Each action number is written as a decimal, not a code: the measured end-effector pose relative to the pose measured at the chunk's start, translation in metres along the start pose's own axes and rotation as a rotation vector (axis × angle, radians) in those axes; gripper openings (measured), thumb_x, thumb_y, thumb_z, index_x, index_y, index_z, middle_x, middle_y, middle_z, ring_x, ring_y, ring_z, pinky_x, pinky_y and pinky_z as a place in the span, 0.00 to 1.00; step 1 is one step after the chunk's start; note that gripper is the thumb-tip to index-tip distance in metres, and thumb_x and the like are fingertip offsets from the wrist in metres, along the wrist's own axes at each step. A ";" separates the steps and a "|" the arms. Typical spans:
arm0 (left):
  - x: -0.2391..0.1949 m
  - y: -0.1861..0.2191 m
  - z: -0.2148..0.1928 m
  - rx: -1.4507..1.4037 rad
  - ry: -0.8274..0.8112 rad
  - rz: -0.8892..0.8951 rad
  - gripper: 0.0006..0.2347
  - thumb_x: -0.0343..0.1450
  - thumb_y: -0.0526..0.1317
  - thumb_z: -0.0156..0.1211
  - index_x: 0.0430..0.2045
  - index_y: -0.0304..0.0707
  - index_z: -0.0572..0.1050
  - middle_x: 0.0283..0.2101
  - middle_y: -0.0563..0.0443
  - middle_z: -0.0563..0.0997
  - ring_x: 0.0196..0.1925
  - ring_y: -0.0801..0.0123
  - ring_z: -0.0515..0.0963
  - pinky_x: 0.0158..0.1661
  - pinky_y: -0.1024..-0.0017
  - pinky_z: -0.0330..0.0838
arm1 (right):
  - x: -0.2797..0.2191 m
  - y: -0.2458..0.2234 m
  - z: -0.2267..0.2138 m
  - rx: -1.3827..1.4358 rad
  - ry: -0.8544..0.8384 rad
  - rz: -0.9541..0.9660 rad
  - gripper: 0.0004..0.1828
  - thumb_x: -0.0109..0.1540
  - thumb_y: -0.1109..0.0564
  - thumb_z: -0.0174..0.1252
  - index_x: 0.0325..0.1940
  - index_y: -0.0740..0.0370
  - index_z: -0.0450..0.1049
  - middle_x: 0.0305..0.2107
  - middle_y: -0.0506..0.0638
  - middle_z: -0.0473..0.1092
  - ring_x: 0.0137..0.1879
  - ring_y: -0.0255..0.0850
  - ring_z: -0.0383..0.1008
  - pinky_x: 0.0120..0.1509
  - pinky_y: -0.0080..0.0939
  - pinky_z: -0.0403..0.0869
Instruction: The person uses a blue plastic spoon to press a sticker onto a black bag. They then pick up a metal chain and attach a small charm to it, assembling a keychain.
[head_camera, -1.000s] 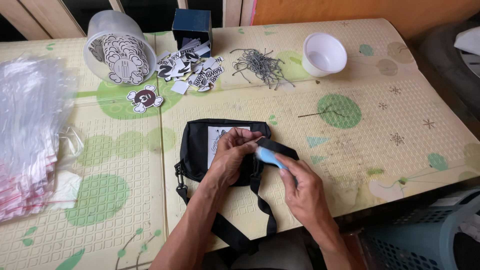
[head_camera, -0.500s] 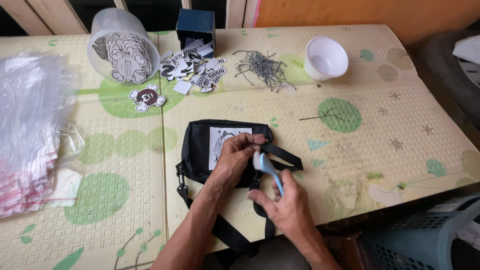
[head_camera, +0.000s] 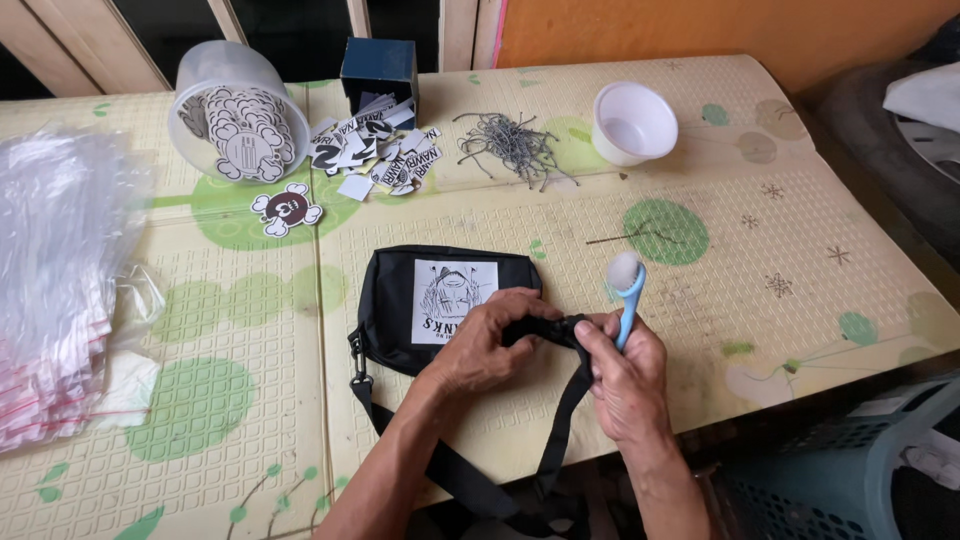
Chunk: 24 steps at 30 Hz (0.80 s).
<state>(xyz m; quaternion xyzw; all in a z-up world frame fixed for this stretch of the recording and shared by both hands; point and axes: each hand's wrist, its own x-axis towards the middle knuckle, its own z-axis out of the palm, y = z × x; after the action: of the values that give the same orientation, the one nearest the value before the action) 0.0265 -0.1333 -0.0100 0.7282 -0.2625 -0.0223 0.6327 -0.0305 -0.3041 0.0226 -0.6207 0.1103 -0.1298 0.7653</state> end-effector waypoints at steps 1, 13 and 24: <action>0.000 -0.005 0.001 0.000 0.003 -0.004 0.15 0.65 0.31 0.64 0.45 0.41 0.83 0.47 0.43 0.84 0.65 0.47 0.74 0.66 0.51 0.63 | 0.001 0.004 -0.004 -0.001 -0.002 0.004 0.15 0.61 0.62 0.66 0.34 0.55 0.63 0.22 0.44 0.66 0.18 0.26 0.58 0.11 0.22 0.56; 0.012 -0.031 0.010 0.268 -0.156 0.060 0.14 0.68 0.29 0.53 0.48 0.40 0.66 0.48 0.54 0.86 0.50 0.58 0.72 0.53 0.63 0.63 | -0.025 -0.016 -0.033 -1.135 -0.019 -0.535 0.24 0.69 0.40 0.45 0.52 0.63 0.72 0.40 0.53 0.70 0.40 0.46 0.73 0.36 0.48 0.71; 0.013 -0.045 0.016 0.340 -0.141 0.074 0.18 0.65 0.27 0.46 0.51 0.34 0.66 0.46 0.38 0.80 0.54 0.47 0.71 0.52 0.59 0.69 | -0.015 -0.001 -0.020 -1.461 -0.179 -0.613 0.21 0.62 0.56 0.62 0.60 0.48 0.79 0.26 0.42 0.72 0.24 0.41 0.71 0.24 0.44 0.69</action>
<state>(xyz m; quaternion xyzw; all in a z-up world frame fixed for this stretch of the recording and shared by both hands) 0.0478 -0.1507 -0.0509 0.8111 -0.3329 -0.0051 0.4810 -0.0518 -0.3176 0.0198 -0.9762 -0.0701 -0.1789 0.1008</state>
